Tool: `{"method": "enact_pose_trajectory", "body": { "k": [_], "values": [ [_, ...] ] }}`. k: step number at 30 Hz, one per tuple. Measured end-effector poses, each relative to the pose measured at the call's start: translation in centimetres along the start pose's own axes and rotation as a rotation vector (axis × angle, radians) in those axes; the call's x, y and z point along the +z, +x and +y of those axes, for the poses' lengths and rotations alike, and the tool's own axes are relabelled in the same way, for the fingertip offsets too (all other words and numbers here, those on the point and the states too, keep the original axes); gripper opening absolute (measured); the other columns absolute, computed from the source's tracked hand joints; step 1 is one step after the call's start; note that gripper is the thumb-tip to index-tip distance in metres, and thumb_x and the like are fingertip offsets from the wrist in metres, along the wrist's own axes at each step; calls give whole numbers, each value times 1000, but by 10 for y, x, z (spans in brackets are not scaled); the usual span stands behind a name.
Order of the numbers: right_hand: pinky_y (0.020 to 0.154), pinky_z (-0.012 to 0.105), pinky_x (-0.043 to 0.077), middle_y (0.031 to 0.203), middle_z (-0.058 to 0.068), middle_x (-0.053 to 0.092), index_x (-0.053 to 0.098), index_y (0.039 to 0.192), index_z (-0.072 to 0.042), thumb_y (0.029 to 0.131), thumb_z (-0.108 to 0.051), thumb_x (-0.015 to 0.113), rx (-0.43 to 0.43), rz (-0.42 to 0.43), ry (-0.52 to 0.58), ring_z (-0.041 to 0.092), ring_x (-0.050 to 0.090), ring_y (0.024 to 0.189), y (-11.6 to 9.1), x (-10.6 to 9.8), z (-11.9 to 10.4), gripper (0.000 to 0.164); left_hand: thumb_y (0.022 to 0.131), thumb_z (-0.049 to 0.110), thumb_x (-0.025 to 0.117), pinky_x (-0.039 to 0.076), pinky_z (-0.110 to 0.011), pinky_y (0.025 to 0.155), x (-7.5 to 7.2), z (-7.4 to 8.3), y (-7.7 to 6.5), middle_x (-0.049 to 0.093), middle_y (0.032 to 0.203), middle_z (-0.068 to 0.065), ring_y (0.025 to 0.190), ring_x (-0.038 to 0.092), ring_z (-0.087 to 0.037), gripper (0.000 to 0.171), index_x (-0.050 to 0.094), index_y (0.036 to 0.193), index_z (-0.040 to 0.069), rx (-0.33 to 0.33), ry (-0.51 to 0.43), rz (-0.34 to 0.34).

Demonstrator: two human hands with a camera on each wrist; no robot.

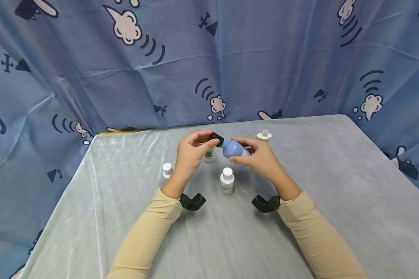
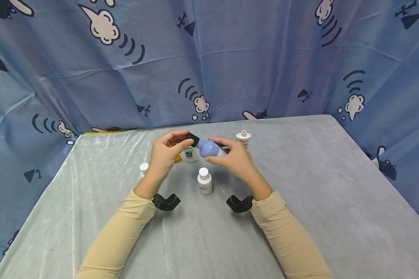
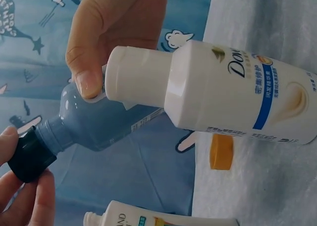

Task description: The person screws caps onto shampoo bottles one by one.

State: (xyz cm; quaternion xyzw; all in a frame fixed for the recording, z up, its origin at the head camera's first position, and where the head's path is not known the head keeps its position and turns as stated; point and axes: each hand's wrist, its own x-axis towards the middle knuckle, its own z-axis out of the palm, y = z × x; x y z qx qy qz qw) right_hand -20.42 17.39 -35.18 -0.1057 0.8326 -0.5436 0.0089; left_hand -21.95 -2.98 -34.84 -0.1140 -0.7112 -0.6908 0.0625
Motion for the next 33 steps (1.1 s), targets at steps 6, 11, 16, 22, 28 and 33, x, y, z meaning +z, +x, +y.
{"method": "enact_pose_trajectory", "body": {
  "k": [6,11,16,22,28,33],
  "values": [
    [72,33,53,123,5,59,58,126,-15,71,-23,80,-3,-9,-7,24,58,92,0,3,0,60,76,30,77,54,-26,78,-1,-1,-3,68,104,-4,96,64,-12,38,68,108,11,13,54,-20],
    [72,33,52,124,5,58,57,127,-14,72,-22,80,0,-18,-6,25,58,94,0,4,0,60,76,27,76,55,-26,77,0,-3,-4,68,103,-7,94,65,-14,40,68,110,8,5,45,-43],
    [72,32,52,123,5,58,58,126,-16,72,-22,80,11,-20,-6,25,58,95,1,4,1,58,77,27,76,55,-26,74,0,-2,-5,68,102,-7,90,67,-15,38,68,109,10,5,46,-60],
    [71,32,52,123,5,58,58,126,-16,72,-24,80,17,-21,-8,25,58,94,1,3,1,59,76,27,77,55,-27,75,0,-3,-4,68,103,-6,89,68,-15,36,69,108,12,-3,34,-80],
    [71,32,52,123,5,58,58,126,-17,72,-24,80,25,-20,-19,25,58,93,1,2,0,59,78,19,76,54,-26,79,1,-4,-4,67,108,-7,91,68,-16,35,67,111,9,13,6,-109],
    [71,32,52,123,5,58,58,126,-15,72,-23,80,9,-20,-17,24,58,93,1,3,0,59,78,15,75,52,-25,86,1,-4,-3,64,117,-7,102,64,-17,42,63,118,8,27,-5,-142]
  ]
}}
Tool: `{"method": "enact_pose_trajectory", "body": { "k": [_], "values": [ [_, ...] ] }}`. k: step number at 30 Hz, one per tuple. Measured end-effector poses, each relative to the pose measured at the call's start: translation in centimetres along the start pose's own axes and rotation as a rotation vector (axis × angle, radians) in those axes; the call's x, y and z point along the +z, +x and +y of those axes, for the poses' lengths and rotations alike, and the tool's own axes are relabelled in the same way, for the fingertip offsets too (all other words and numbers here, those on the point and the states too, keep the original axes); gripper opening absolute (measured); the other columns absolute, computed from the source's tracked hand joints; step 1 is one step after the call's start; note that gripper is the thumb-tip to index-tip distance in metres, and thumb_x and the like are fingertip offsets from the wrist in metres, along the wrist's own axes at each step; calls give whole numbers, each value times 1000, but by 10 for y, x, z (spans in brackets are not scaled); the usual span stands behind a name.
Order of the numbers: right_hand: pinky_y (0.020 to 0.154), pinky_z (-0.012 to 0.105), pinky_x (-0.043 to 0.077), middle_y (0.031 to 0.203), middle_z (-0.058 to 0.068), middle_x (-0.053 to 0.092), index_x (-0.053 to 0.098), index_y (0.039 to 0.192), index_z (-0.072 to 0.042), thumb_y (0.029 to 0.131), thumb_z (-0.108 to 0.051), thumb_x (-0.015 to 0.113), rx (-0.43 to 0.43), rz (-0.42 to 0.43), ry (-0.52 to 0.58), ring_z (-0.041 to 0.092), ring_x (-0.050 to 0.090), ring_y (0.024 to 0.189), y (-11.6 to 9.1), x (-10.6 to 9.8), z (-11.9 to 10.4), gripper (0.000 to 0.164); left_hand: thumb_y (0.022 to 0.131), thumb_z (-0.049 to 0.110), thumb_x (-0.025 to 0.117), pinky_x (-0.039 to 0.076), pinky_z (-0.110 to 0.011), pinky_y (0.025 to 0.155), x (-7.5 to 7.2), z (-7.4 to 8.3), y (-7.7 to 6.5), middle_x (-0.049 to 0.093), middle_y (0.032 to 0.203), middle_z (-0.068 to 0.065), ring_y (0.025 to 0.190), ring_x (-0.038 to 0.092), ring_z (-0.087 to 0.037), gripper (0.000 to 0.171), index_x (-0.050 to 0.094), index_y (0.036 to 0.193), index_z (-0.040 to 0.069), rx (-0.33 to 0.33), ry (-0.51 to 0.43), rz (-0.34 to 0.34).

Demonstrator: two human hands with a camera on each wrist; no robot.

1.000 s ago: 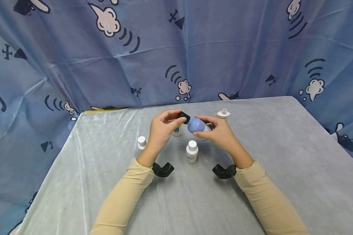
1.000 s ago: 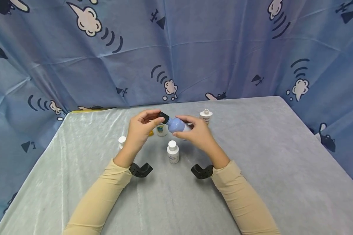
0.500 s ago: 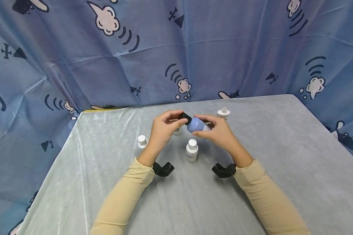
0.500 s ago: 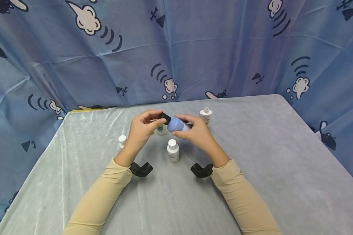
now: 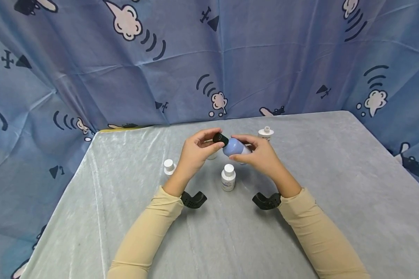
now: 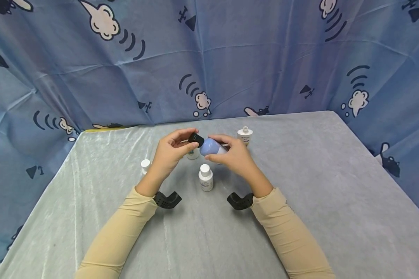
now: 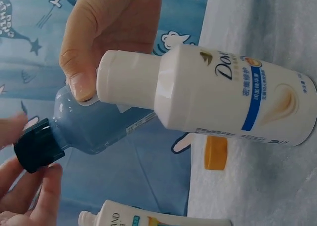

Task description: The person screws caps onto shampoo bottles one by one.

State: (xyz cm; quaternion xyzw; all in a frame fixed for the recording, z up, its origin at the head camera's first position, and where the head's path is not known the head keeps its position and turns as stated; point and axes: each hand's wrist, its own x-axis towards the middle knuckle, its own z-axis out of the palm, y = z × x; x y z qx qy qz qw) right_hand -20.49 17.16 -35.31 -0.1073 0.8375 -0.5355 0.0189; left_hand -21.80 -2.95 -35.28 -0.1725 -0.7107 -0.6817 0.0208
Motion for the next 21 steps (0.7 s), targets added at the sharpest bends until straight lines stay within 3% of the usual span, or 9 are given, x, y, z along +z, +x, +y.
{"method": "enact_pose_trajectory", "body": {
  "k": [5,10,14,21],
  "values": [
    [72,31,52,123,5,59,58,126,-14,71,-22,80,-14,3,-2,23,58,92,1,0,1,59,77,17,76,50,-25,90,-2,2,1,64,115,-8,106,60,-15,45,61,118,8,-10,-16,41],
    [71,31,52,122,5,59,59,125,-15,71,-22,80,-6,-1,0,23,58,91,0,1,1,59,75,20,78,54,-25,79,-4,3,0,65,100,-7,91,63,-14,37,65,106,4,-56,6,80],
    [71,32,51,121,5,59,59,125,-15,71,-21,80,-1,-3,5,24,57,91,0,1,1,58,77,21,77,55,-25,74,-4,4,-1,66,98,-8,86,64,-15,33,67,104,6,-66,14,66],
    [74,33,51,122,4,60,59,125,-15,71,-23,80,-11,7,-13,23,57,93,-1,0,-1,58,81,8,71,54,-27,83,-4,6,-2,64,112,-11,98,66,-20,32,65,111,4,-38,-32,-14]
  ]
}}
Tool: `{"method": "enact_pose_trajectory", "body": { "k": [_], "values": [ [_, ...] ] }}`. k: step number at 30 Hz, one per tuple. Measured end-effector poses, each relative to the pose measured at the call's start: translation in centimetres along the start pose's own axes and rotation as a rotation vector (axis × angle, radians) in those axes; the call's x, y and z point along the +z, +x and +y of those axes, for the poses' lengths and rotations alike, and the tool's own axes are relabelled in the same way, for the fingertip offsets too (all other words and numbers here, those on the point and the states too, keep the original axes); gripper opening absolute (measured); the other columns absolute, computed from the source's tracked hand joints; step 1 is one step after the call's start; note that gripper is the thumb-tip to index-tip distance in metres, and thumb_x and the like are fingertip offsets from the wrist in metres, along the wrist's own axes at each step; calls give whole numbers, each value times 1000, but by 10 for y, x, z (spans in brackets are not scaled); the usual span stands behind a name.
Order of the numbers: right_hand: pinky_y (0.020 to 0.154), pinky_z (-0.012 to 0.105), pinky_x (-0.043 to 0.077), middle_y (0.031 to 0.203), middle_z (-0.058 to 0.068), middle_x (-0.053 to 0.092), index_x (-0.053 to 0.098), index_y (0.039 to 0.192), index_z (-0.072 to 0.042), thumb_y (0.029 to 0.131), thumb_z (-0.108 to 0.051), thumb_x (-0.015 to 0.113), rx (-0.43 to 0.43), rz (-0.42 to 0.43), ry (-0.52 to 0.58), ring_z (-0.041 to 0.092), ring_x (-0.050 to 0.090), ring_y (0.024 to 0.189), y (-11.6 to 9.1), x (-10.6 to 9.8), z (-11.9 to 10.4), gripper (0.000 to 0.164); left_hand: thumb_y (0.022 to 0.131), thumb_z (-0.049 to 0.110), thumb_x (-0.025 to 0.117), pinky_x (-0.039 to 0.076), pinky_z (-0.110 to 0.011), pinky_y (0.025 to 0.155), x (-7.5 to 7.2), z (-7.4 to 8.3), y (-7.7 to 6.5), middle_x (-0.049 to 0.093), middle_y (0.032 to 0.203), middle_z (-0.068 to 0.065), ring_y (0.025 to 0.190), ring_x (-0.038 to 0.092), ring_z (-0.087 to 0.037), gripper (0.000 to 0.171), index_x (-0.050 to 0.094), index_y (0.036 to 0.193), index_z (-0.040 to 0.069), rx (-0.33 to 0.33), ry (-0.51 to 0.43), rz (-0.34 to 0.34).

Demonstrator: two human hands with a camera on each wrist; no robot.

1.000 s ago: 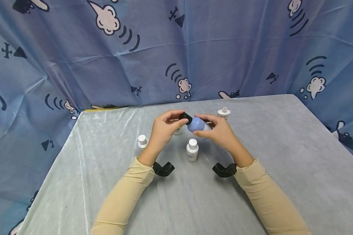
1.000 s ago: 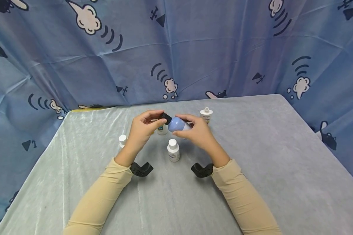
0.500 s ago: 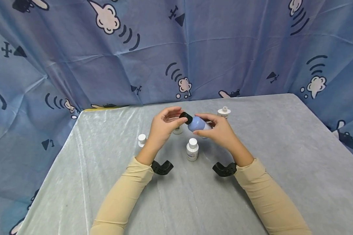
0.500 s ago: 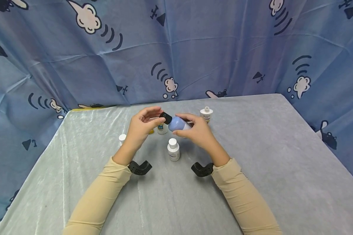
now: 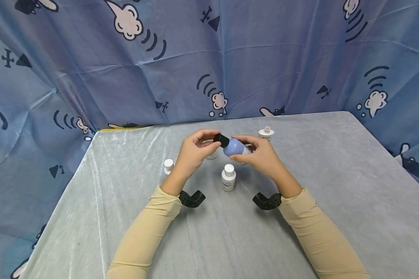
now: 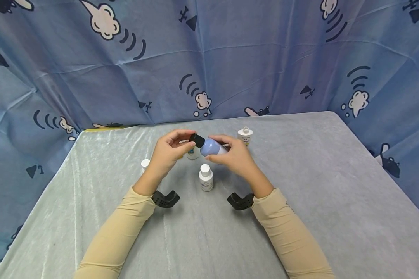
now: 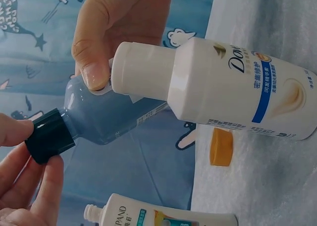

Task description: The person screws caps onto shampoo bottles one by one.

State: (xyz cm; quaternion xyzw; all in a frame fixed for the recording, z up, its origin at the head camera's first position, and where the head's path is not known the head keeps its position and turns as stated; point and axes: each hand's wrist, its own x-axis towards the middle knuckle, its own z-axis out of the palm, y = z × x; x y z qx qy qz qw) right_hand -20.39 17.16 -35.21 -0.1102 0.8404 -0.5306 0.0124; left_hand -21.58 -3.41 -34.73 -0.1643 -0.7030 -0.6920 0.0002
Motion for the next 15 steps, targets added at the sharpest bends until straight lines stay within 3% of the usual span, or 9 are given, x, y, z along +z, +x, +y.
{"method": "enact_pose_trajectory", "body": {
  "k": [4,15],
  "values": [
    [75,33,51,123,4,59,59,125,-15,71,-23,80,0,-5,4,23,57,95,0,0,0,58,82,6,70,53,-27,86,0,-1,0,63,116,-11,101,64,-21,32,64,112,2,15,-1,-14],
    [72,33,50,121,4,59,59,125,-16,72,-23,80,13,-11,-11,24,57,91,0,1,-2,58,77,23,77,54,-24,74,-1,-2,0,66,98,-6,87,64,-13,32,69,104,8,-15,48,78]
  ]
}}
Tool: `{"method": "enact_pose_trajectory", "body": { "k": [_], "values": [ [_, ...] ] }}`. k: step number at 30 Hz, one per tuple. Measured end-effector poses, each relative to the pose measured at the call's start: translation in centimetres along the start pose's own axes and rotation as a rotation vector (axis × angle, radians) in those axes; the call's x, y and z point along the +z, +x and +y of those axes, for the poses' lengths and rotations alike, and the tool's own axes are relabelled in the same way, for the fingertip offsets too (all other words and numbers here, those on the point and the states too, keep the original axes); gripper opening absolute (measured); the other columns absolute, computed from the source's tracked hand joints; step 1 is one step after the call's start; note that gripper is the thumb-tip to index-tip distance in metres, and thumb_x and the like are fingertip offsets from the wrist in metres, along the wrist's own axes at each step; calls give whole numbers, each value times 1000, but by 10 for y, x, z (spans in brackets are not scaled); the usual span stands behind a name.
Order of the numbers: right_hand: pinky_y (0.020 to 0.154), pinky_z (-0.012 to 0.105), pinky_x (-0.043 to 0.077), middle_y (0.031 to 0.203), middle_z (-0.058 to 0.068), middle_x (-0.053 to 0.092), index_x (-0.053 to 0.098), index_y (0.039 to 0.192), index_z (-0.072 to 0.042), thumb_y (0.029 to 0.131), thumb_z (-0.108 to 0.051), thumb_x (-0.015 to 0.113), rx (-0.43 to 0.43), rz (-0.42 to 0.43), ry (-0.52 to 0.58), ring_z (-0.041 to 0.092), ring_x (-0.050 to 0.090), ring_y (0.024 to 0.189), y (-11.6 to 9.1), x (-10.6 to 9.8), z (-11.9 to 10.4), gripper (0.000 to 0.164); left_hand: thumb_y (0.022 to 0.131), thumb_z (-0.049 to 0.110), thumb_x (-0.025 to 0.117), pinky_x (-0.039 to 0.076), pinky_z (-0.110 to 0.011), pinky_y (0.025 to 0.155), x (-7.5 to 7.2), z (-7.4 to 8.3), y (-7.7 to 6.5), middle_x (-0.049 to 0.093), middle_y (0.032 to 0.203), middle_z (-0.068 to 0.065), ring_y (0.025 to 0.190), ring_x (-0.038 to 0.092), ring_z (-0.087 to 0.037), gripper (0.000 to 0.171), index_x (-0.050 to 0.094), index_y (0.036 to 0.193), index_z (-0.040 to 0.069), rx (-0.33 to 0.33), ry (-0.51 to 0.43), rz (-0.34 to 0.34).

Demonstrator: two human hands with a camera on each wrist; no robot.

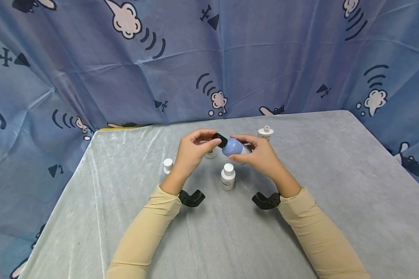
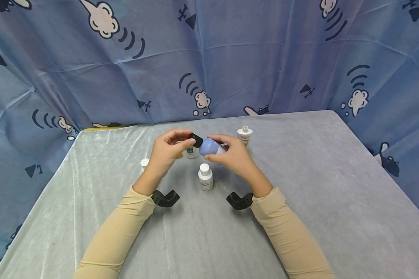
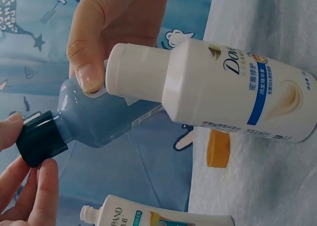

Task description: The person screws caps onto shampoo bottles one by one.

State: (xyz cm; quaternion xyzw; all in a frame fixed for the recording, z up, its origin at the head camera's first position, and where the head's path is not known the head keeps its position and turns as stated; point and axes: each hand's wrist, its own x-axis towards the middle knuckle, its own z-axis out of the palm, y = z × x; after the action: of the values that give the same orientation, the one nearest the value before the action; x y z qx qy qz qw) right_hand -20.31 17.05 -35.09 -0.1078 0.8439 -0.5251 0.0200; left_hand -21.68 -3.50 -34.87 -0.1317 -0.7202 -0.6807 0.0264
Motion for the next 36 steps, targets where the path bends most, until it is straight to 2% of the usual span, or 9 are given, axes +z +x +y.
{"method": "enact_pose_trajectory", "body": {
  "k": [5,8,14,24,30,33,36],
  "values": [
    [70,33,50,120,4,60,60,124,-16,71,-23,80,-4,3,-7,24,57,89,1,1,1,57,75,28,78,51,-22,69,-2,-2,1,67,91,-2,84,63,-12,31,69,97,9,-7,1,68],
    [70,33,50,120,3,60,60,123,-17,71,-23,81,-5,2,-4,24,57,89,1,2,2,56,75,26,78,50,-21,68,-2,-2,1,67,90,-2,82,63,-12,30,69,96,8,-2,-15,81],
    [69,33,51,119,4,61,60,123,-17,71,-24,81,-6,1,-4,24,57,88,0,2,3,56,76,23,77,51,-21,68,-1,-3,1,67,93,-3,82,63,-11,28,69,97,7,5,-3,41],
    [71,33,50,120,4,60,60,123,-17,71,-25,80,-1,-1,-16,24,56,91,1,0,3,57,79,15,74,54,-25,78,-2,-1,1,66,106,-10,89,66,-16,33,66,109,3,2,-28,-55],
    [71,33,51,121,4,60,60,124,-15,71,-21,80,-9,-4,-4,24,57,91,1,-1,2,57,81,8,71,51,-26,89,-4,1,1,62,118,-10,105,62,-20,36,63,116,5,9,-46,-131],
    [72,33,51,122,4,59,59,124,-14,71,-22,80,-7,-4,-1,23,57,92,1,-1,1,57,80,12,73,48,-27,94,-4,2,2,60,122,-6,110,60,-18,42,61,121,8,5,-43,-129],
    [73,33,50,122,4,60,60,124,-15,71,-22,80,-9,1,0,24,56,92,1,0,1,57,79,22,74,49,-26,91,-4,1,2,63,117,-4,105,60,-14,43,62,119,12,-8,-10,-77]
  ]
}}
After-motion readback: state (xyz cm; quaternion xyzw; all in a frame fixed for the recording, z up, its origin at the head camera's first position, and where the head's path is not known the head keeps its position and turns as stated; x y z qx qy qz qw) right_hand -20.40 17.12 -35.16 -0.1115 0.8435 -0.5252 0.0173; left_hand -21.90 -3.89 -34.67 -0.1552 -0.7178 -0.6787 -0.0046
